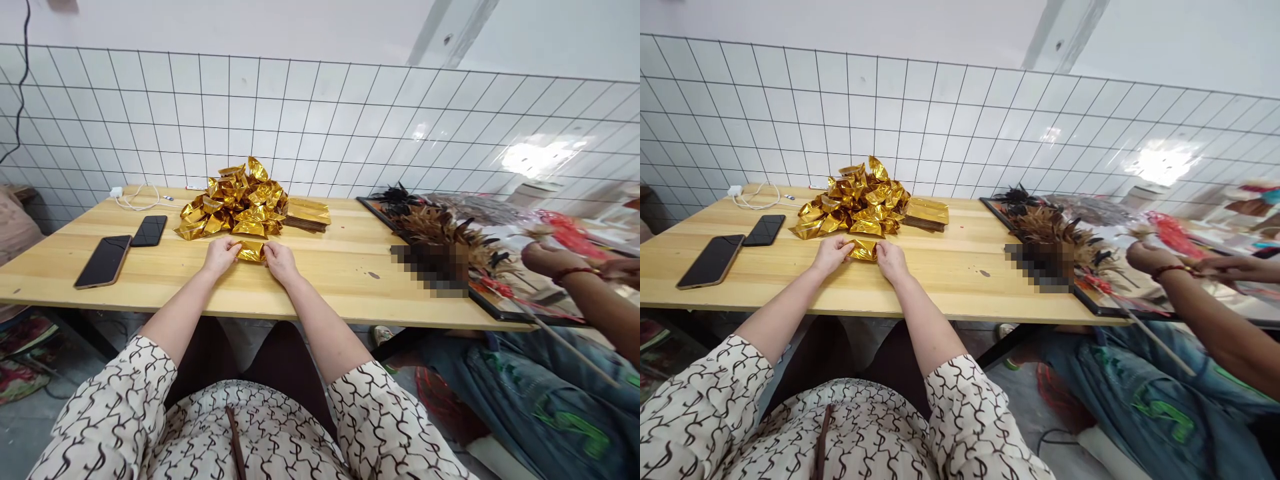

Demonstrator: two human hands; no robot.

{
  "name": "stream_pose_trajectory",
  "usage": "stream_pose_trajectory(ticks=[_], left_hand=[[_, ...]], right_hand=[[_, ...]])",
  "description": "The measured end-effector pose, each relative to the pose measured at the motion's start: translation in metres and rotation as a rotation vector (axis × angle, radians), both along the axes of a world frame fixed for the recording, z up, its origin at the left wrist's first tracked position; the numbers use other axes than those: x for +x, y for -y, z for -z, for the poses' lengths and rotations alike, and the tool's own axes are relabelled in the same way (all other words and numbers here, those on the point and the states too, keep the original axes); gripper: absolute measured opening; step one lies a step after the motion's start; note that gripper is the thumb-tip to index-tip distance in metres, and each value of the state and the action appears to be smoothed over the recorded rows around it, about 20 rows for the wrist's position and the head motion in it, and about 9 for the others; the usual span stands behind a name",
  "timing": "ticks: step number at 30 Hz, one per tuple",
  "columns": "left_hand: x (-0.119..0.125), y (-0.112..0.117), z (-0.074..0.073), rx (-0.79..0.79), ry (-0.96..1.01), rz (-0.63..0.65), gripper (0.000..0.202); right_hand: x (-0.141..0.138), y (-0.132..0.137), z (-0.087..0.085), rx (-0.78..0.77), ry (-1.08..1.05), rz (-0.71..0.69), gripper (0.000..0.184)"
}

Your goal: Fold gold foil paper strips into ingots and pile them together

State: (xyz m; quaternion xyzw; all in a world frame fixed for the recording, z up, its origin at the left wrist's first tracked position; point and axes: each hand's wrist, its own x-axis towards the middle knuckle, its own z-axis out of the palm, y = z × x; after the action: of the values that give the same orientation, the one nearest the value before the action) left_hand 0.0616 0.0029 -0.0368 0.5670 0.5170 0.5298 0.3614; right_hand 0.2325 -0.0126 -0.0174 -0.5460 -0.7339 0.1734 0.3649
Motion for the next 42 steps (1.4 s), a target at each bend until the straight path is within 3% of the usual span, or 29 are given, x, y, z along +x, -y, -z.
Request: stream_pose_trajectory(ticks=[13, 21, 26, 42], left_hand=[[0.001, 0.007, -0.01, -0.006, 0.018, -0.02, 0.019], [-0.001, 0.015, -0.023, -0.039, 0.052, -0.066, 0.018], [-0.001, 0.017, -0.027, -0.082, 0.088, -0.099, 0.02], [0.001, 0.016, -0.028, -0.126, 0.097, -0.086, 0.017]], right_hand=[[0.001, 0.003, -0.004, -0.019, -0.078, -0.026, 0.025], [0.007, -0.001, -0.001, 0.085, -0.166, 0.025, 0.026], [0.01, 0.0, 0.0, 0.151, -0.218, -0.017, 0.029], [0.013, -0.002, 0.002, 0.217, -0.037, -0.107, 0.019]])
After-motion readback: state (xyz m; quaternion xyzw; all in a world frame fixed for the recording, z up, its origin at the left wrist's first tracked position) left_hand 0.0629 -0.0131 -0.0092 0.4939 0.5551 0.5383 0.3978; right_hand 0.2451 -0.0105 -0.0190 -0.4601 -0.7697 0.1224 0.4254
